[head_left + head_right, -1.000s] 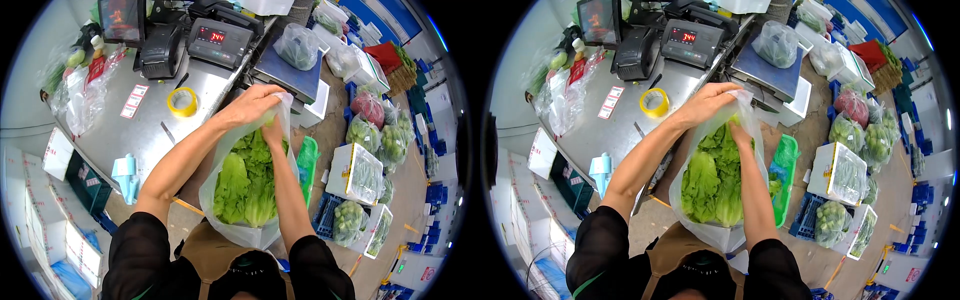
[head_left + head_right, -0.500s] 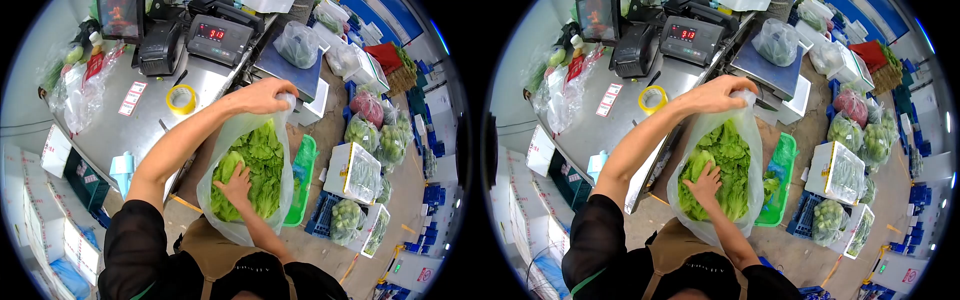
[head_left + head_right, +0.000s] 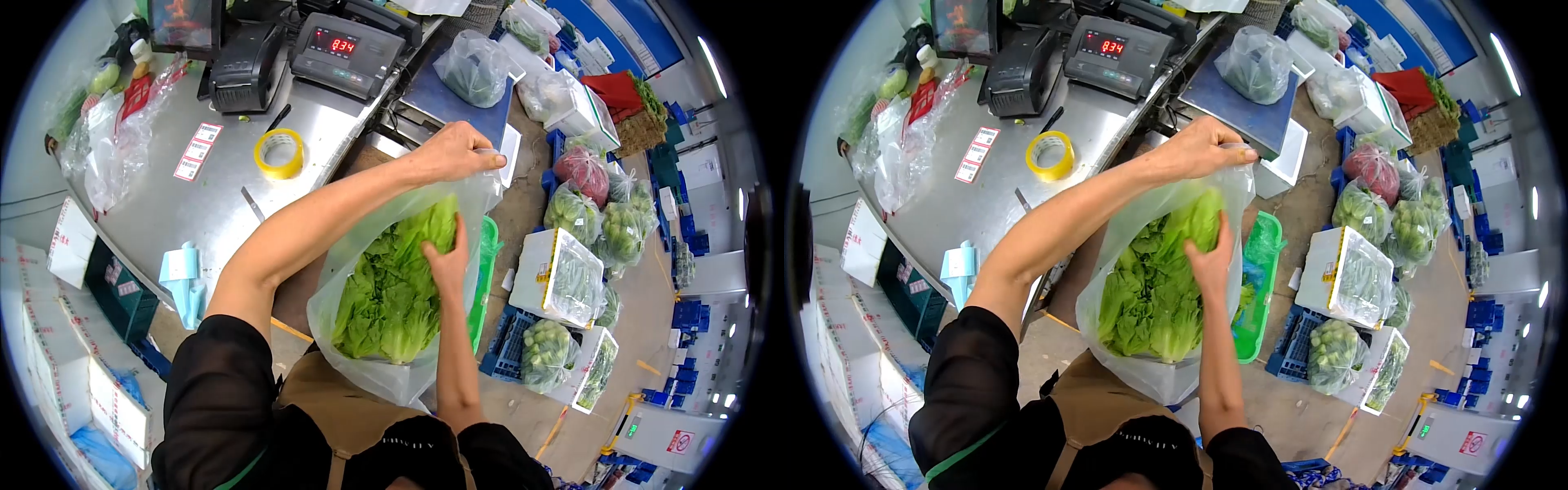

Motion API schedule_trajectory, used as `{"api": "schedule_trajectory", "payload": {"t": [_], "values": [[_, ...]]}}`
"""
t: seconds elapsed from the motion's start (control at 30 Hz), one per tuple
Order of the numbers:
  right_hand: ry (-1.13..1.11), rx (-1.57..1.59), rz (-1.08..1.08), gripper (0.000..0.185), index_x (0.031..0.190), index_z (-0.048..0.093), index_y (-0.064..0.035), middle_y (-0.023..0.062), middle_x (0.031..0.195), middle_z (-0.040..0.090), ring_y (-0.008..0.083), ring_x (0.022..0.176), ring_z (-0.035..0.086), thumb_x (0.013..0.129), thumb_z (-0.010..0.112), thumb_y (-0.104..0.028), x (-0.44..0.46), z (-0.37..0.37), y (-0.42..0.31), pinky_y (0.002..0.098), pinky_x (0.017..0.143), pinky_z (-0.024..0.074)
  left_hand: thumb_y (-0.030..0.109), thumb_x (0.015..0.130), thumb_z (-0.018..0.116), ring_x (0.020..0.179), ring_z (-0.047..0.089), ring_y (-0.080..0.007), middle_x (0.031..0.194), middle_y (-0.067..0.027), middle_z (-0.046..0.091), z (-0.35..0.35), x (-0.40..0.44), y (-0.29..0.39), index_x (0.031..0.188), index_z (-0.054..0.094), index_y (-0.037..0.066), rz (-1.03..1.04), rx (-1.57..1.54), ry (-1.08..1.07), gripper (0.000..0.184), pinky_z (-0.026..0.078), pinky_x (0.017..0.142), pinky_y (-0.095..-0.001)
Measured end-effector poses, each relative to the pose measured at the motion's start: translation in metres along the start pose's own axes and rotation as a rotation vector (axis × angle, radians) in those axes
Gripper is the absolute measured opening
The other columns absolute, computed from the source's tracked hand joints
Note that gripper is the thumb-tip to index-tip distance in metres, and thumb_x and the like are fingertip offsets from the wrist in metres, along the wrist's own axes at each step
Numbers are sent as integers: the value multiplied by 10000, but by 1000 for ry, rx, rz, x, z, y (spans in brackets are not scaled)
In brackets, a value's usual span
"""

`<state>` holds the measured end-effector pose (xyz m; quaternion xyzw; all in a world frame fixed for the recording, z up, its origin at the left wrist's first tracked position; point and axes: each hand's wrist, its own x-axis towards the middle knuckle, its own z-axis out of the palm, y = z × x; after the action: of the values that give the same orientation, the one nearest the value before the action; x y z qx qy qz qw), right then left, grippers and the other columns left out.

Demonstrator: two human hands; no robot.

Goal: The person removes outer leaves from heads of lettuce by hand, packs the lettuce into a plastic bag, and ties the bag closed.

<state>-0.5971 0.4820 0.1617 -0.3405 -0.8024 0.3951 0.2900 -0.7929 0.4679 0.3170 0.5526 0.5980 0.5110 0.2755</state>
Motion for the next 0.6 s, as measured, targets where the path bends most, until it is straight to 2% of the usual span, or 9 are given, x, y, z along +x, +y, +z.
{"api": "schedule_trajectory", "payload": {"t": [0.07, 0.17, 0.27, 0.3, 0.4, 0.5, 0.53, 0.6], "values": [[111, -438, -94, 837, 1393, 338, -6, 284, 1312, 432, 413, 1234, 431, 637, 689, -82, 25, -2, 32, 412, 1007, 391, 337, 854, 643, 524, 360, -62, 513, 18, 410, -4, -4, 7, 612, 536, -4, -36, 35, -23, 432, 308, 475, -296], [-94, -548, 36, 862, 1414, 315, -28, 298, 1316, 403, 463, 1184, 439, 641, 687, -110, 41, 4, 82, 434, 990, 399, 341, 853, 644, 520, 364, -68, 508, 8, 414, 10, 1, -8, 617, 551, -5, 34, 26, 8, 429, 309, 467, -304], [-210, -406, 79, 880, 1430, 294, -45, 319, 1313, 380, 468, 1129, 462, 653, 692, -157, 61, -1, 94, 440, 965, 413, 348, 853, 644, 520, 375, -75, 511, -5, 434, 8, 10, -8, 641, 587, -6, 2, 74, -16, 416, 320, 469, -311], [-232, -431, 71, 869, 1419, 317, -48, 334, 1310, 367, 471, 1113, 470, 677, 716, -260, 61, -2, 97, 503, 942, 403, 357, 851, 648, 519, 376, -76, 512, 2, 443, 11, 16, -14, 637, 596, 5, 33, 36, -25, 416, 324, 472, -304], [-264, -731, 278, 835, 1435, 281, -44, 358, 1294, 381, 509, 1128, 447, 753, 687, -305, 51, -1, 18, 524, 958, 379, 337, 800, 677, 501, 323, -122, 477, -47, 342, 2, 12, -1, 556, 456, -29, 75, -3, -14, 492, 329, 476, -357], [8, -922, -28, 734, 1403, 324, -28, 330, 1330, 369, 515, 1149, 418, 829, 622, -375, 45, 31, 26, 566, 959, 346, 343, 828, 671, 510, 339, -84, 493, -8, 392, -5, 10, -8, 610, 551, -15, 3, 50, -86, 436, 308, 470, -312], [25, -913, -82, 694, 1390, 344, -25, 315, 1333, 374, 499, 1163, 406, 841, 609, -355, 44, 40, 45, 571, 966, 329, 346, 841, 668, 513, 343, -67, 501, 11, 405, -8, 8, -7, 633, 580, -7, -12, 71, -109, 420, 300, 466, -291], [63, -898, -195, 615, 1364, 382, -17, 283, 1340, 383, 469, 1190, 384, 864, 584, -314, 44, 50, 98, 583, 978, 296, 307, 838, 673, 493, 337, -105, 494, -23, 397, -6, 2, -4, 656, 592, -23, 71, 209, -179, 385, 313, 468, -322]]}}
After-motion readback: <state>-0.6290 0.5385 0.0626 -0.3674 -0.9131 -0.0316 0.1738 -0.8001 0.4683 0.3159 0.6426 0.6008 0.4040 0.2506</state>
